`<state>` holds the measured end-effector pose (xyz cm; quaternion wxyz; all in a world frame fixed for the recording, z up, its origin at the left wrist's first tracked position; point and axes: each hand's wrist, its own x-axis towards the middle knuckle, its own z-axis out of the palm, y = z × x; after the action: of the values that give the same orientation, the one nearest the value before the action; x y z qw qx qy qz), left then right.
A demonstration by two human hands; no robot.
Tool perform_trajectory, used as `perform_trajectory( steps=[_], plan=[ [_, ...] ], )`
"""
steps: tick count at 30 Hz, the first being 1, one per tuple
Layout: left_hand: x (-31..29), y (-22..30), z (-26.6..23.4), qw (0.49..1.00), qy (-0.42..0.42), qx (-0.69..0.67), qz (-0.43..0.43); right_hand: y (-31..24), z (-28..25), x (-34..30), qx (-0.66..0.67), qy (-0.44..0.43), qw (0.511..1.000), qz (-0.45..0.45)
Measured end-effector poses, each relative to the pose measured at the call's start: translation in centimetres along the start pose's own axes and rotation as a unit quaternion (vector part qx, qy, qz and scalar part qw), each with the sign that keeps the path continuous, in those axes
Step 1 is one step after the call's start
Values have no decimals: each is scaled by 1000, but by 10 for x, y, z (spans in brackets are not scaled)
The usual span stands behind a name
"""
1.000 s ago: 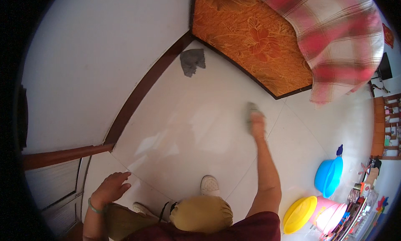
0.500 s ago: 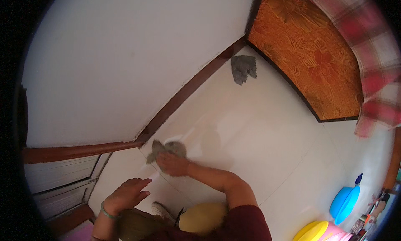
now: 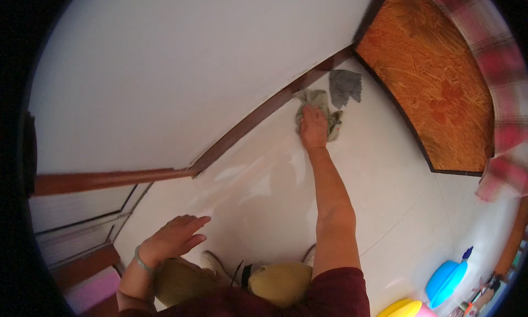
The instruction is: The person wipes a tiled floor with a cloth, focusing on the area near a door and a bed. They then dip the cloth into a blue basin of water, wring it out, and prepare to continue cleaning.
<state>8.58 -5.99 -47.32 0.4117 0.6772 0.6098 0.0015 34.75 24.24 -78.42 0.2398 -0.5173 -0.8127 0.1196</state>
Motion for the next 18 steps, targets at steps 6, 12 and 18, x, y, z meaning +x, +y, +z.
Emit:
perform_trajectory(
  steps=[6, 12, 18],
  plan=[
    [-20, 6, 23, 996, -43, 44, 63, -92, 8, -69, 17, -89, 992, -85],
    [-56, 23, 34, 990, -37, 60, 124, -184, 17, -156, 131, -221, 931, -260],
    [-92, 38, 24, 980, -49, 55, 183, -205, 29, -171, 200, -243, 918, -241]
  ],
)
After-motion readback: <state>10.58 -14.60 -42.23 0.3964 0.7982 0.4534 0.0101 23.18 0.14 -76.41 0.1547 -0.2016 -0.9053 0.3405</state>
